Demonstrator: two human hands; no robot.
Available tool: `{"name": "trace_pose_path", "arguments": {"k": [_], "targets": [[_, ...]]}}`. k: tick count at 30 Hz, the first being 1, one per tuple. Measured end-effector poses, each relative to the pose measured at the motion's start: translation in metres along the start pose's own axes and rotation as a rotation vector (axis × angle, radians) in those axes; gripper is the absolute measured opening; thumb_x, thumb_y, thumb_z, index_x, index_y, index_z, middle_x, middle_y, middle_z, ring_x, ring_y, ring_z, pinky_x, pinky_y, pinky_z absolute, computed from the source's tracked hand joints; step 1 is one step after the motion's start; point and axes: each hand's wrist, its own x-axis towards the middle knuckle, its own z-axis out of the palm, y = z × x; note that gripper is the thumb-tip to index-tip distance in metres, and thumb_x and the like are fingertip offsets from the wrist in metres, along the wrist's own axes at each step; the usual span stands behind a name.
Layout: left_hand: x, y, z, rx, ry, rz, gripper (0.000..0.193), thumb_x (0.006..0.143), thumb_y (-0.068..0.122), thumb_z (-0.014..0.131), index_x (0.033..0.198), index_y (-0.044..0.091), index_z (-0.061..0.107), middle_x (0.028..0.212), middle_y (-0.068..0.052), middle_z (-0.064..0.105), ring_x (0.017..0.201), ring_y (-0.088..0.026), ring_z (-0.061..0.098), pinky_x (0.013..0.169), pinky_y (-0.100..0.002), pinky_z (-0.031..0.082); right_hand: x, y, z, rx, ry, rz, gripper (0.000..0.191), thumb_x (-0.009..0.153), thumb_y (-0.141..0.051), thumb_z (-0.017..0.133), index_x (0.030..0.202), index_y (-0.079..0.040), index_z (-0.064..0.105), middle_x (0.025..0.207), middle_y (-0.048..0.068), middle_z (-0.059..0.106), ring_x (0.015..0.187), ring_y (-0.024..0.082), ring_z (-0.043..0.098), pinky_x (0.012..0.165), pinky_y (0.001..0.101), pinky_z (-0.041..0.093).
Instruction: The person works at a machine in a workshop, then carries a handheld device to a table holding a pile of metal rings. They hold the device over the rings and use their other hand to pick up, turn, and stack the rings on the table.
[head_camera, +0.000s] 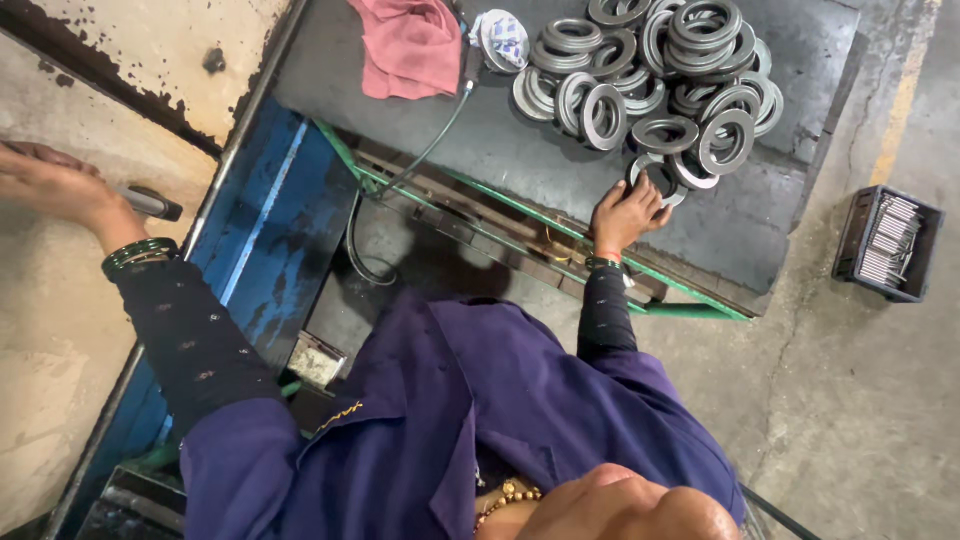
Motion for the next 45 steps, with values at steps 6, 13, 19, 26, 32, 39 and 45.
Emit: {"name": "trace_pose_path", "arguments": {"k": [6,13,19,26,32,39,45], "targets": [[0.001,-0.002,0.000,-0.005,0.033,-0.020,0.045,0.106,0.051,0.054,0.102,0.007,0.057,0.070,0.000,0.040,0.056,-0.012,0.035,0.048,-0.030,0.028,-0.001,0.002,0.005,-0.013,0.030,-0.012,0.044,0.096,-0.027,0.064,0.136,-0.008,0.061,0.128,0.009,0.063,0.130,0.028,0.051,0.119,0.0596,0.015],[0.001,-0.008,-0.002,0.020,-0.006,0.001,0.048,0.108,0.054,0.054,0.089,0.011,0.043,0.067,0.001,0.034,0.054,-0.013,0.033,0.048,-0.031,0.030,-0.001,0.005,0.010,-0.034,0.040,-0.023,0.045,0.096,-0.027,0.064,0.137,-0.008,0.060,0.127,0.010,0.062,0.129,0.028,0.051,0.119,0.0592,0.015],[-0.001,-0.003,-0.004,-0.055,-0.115,0.010,0.047,0.110,0.050,0.053,0.089,0.009,0.041,0.069,-0.001,0.034,0.054,-0.013,0.029,0.048,-0.032,0.028,-0.002,0.004,0.007,-0.016,0.027,-0.017,0.045,0.096,-0.026,0.064,0.138,-0.009,0.060,0.128,0.009,0.063,0.130,0.027,0.051,0.119,0.0589,0.014],[-0.004,0.004,-0.003,-0.029,-0.190,0.047,0.051,0.112,0.054,0.048,0.089,0.010,0.039,0.069,0.000,0.029,0.054,-0.014,0.028,0.051,-0.033,0.031,-0.002,0.005,0.001,-0.006,0.015,-0.042,0.046,0.097,-0.026,0.063,0.139,-0.009,0.058,0.132,0.009,0.063,0.132,0.028,0.051,0.120,0.0584,0.014],[-0.006,0.012,0.000,-0.055,-0.204,-0.058,0.053,0.114,0.052,0.049,0.086,0.010,0.037,0.070,0.000,0.027,0.056,-0.016,0.028,0.051,-0.034,0.029,-0.001,0.002,0.001,-0.020,0.018,-0.056,0.047,0.097,-0.027,0.063,0.140,-0.008,0.059,0.132,0.010,0.064,0.132,0.028,0.051,0.120,0.0585,0.015],[-0.010,0.025,0.007,-0.140,-0.228,-0.110,0.049,0.111,0.049,0.054,0.087,0.009,0.041,0.068,-0.001,0.030,0.053,-0.016,0.029,0.052,-0.036,0.033,0.003,0.002,-0.007,-0.015,0.020,-0.058,0.047,0.096,-0.027,0.063,0.139,-0.008,0.059,0.131,0.010,0.064,0.132,0.028,0.051,0.120,0.0596,0.015],[-0.014,0.030,0.010,-0.148,-0.251,-0.117,0.051,0.113,0.050,0.053,0.084,0.010,0.039,0.062,0.000,0.026,0.050,-0.016,0.029,0.048,-0.035,0.031,0.003,0.002,-0.008,-0.008,0.028,-0.074,0.048,0.096,-0.027,0.062,0.140,-0.008,0.059,0.132,0.009,0.064,0.132,0.028,0.051,0.119,0.0601,0.016]]}}
